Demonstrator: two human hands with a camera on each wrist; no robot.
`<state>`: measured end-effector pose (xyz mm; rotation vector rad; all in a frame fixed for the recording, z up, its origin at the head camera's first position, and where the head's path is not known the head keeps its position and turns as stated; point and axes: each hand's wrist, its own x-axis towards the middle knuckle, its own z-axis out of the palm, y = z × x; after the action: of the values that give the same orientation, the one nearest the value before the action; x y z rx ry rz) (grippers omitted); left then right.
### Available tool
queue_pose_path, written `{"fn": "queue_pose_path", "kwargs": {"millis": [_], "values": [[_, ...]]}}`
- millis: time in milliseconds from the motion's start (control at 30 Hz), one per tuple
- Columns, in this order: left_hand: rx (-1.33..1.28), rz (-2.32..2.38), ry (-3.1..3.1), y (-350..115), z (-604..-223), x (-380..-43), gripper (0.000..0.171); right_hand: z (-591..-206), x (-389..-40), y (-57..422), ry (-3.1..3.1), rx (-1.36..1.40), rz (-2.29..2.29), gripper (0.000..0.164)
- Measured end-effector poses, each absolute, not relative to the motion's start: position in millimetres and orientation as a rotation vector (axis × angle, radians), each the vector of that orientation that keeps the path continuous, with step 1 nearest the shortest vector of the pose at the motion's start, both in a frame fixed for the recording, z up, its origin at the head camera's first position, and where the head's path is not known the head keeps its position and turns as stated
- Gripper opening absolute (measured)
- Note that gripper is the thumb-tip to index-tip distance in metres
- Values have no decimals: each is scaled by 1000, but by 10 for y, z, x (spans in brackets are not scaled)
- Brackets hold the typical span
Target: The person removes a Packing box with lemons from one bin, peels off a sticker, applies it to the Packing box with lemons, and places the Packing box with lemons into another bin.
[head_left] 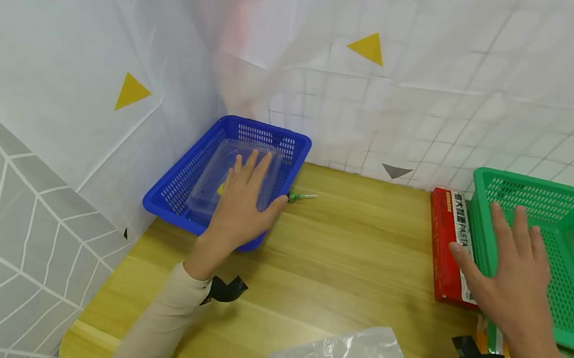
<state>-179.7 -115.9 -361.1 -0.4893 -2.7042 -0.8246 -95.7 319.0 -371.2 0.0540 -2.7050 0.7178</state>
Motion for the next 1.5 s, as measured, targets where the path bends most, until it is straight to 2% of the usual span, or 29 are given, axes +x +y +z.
{"fn": "queue_pose_path", "kwargs": {"millis": [133,433,700,967,1100,1233,1367,1500], "values": [[-380,-973,-2666,-1472,-3579,-1761,82,-3616,-991,2986,-2588,172,911,88],[-97,-1015,-2682,-2131,-3631,-1739,79,-3469,-1196,2479,-2464,380,1015,84],[53,-1038,-2528,-2319,-3790,-1508,64,-3402,-1493,1929,-2513,560,1106,78],[321,-1063,-2273,-2377,-4237,-1370,54,-3353,-1946,1439,-2620,717,1226,72],[436,-1254,-2160,-2340,-4379,-1353,58,-3367,-2156,1232,-2683,736,1300,72],[482,-1685,-1920,-2303,-4422,-1386,59,-3372,-2348,1054,-2750,723,1339,74],[463,-2176,-1494,-2288,-4456,-1410,45,-3376,-2519,855,-2833,693,1370,78],[411,-2352,-1227,-2280,-4490,-1417,26,-3403,-2690,633,-2869,654,1433,79]]}}
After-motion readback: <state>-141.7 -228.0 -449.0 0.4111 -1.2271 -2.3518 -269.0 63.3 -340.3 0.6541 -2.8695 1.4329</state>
